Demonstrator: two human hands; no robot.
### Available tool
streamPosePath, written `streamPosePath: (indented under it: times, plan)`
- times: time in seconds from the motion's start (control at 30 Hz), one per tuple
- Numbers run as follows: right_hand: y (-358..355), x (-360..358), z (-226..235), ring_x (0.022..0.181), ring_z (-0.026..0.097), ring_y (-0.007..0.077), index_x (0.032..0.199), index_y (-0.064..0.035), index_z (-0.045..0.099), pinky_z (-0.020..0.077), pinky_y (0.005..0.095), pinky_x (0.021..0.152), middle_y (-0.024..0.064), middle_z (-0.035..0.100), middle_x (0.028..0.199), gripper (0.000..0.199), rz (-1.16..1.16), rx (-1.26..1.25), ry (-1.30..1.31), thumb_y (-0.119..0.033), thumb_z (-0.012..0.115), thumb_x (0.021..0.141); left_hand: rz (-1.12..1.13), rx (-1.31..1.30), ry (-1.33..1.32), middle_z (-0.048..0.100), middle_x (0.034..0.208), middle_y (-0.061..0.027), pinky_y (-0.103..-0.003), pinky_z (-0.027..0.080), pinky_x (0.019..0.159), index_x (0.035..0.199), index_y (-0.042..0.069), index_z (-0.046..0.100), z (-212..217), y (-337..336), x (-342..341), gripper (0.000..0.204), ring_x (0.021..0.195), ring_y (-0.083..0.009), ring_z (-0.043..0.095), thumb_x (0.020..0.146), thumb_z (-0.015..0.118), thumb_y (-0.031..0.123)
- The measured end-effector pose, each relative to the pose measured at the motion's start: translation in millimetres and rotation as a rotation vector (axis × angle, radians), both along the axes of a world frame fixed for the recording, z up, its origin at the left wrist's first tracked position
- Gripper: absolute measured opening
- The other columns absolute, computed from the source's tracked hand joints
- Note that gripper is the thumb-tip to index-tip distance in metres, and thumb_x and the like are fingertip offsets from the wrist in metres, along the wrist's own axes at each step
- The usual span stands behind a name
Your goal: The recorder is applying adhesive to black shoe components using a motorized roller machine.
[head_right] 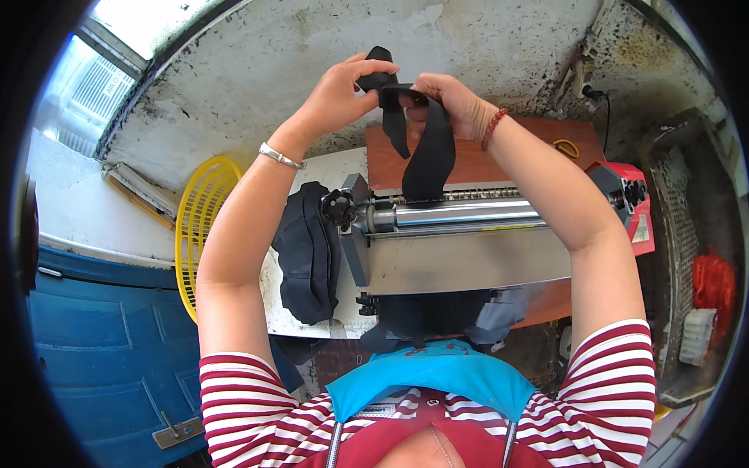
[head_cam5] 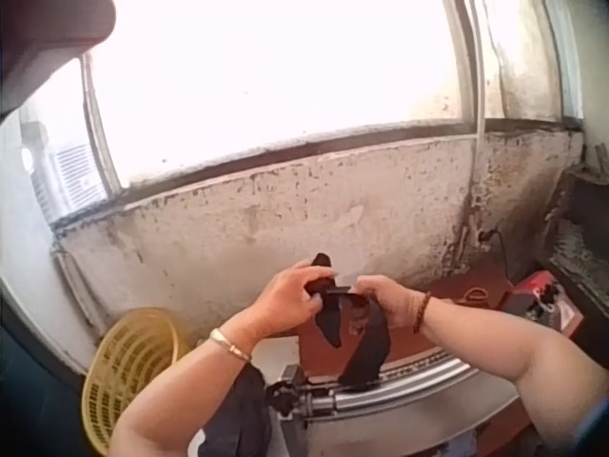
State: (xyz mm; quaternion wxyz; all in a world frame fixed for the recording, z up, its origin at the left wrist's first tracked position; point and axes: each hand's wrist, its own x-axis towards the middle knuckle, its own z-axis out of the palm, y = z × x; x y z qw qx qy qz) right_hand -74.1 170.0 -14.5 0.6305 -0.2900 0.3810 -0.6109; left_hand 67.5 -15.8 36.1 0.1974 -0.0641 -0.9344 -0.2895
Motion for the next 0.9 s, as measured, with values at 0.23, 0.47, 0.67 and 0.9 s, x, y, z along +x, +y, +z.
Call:
streamPosePath:
  times: [0.23, 0.47, 0.67, 0.9]
  plan:
    - [-13.6, 8.7, -7.7, 0.048, 0.039, 0.0116, 0.080, -0.0156, 0.056, 0.0474, 0.0357, 0.066, -0.0071, 0.040, 0.056, 0.041, 0.186, -0.067, -0.149, -0.047, 0.041, 0.102, -0.082, 0.184, -0.053, 0.069, 0.093, -0.0015, -0.027, 0.051, 0.072, 0.104, -0.001, 0.076, 6.6, 6.0, 6.4, 0.026, 0.082, -0.0088, 0.062, 0.082, 0.072, 0.013]
    - [23.0, 11.7, -25.6, 0.080, 0.058, 0.0088, 0.104, -0.0071, 0.068, 0.0479, 0.0272, 0.070, -0.0039, 0.062, 0.084, 0.037, -0.547, 0.323, 0.945, -0.042, 0.055, 0.104, 0.117, 0.243, -0.015, 0.065, 0.073, 0.0006, -0.025, 0.049, 0.064, 0.086, -0.004, 0.072, 7.1, -6.6, -7.8, 0.022, 0.069, -0.0063, 0.058, 0.082, 0.069, 0.018]
    - [135.1, 48.9, -26.9, 0.076, 0.056, 0.0048, 0.104, -0.0064, 0.067, 0.0442, 0.0209, 0.067, -0.0038, 0.063, 0.085, 0.020, -0.679, 0.264, 0.765, -0.026, 0.064, 0.101, 0.322, -0.053, 0.001, 0.075, 0.087, -0.0211, -0.040, 0.056, 0.083, 0.099, -0.003, 0.077, 9.7, -11.3, -16.0, 0.046, 0.086, -0.0335, 0.073, 0.076, 0.067, 0.035]
    - [238.6, 152.8, -64.8, 0.078, 0.058, 0.0045, 0.106, -0.0011, 0.067, 0.0485, 0.0214, 0.070, -0.0027, 0.064, 0.086, 0.014, -0.734, 0.139, 0.760, -0.013, 0.064, 0.100, 0.279, 0.002, -0.013, 0.064, 0.063, -0.0106, -0.038, 0.050, 0.055, 0.080, -0.006, 0.070, -9.0, -11.5, -27.7, 0.025, 0.059, -0.0180, 0.062, 0.072, 0.072, 0.018]
